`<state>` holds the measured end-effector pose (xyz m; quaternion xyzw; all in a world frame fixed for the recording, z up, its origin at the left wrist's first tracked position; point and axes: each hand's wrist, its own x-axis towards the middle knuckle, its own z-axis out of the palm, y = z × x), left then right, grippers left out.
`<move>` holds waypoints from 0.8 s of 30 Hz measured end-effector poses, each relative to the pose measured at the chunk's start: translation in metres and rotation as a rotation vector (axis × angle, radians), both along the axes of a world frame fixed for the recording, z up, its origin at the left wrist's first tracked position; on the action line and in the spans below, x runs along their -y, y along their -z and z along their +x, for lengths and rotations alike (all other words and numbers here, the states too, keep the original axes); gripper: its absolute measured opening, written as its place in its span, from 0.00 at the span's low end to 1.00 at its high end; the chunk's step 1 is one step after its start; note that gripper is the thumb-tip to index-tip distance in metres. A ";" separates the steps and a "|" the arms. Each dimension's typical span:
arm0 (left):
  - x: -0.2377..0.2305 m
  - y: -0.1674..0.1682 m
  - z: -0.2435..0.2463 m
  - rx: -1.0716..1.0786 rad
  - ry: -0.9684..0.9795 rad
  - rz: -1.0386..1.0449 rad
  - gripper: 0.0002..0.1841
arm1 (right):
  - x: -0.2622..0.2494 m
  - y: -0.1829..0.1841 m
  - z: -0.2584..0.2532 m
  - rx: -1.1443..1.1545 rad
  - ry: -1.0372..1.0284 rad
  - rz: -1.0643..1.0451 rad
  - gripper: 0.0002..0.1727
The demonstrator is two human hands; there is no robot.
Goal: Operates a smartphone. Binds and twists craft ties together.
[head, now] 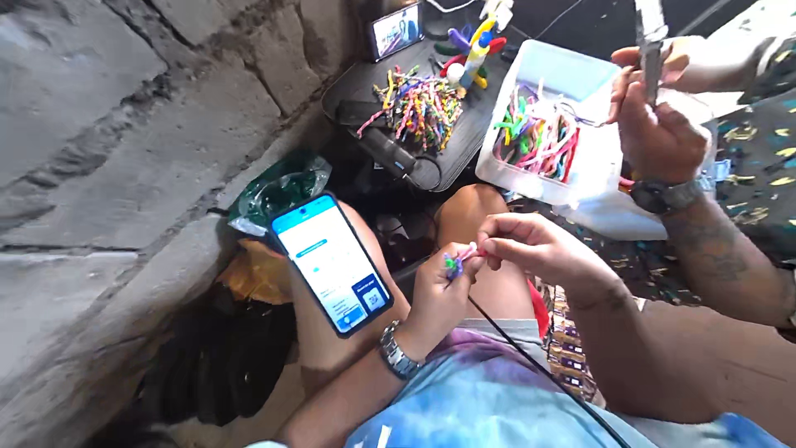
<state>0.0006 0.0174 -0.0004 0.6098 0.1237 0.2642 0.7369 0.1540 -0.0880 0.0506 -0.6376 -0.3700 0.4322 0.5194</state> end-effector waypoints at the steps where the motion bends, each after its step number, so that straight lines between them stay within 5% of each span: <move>1: 0.000 0.001 0.001 -0.021 -0.003 0.026 0.05 | 0.001 0.000 0.002 0.030 -0.008 -0.015 0.06; 5: 0.001 -0.002 0.003 -0.206 -0.018 0.166 0.07 | -0.002 -0.010 0.002 0.360 -0.033 -0.066 0.03; 10: -0.003 -0.002 0.004 -0.274 0.012 0.045 0.03 | -0.006 -0.009 -0.018 0.823 -0.046 0.048 0.08; 24: -0.001 0.001 0.004 -0.214 -0.032 -0.003 0.03 | -0.006 0.004 -0.052 1.102 0.216 -0.007 0.12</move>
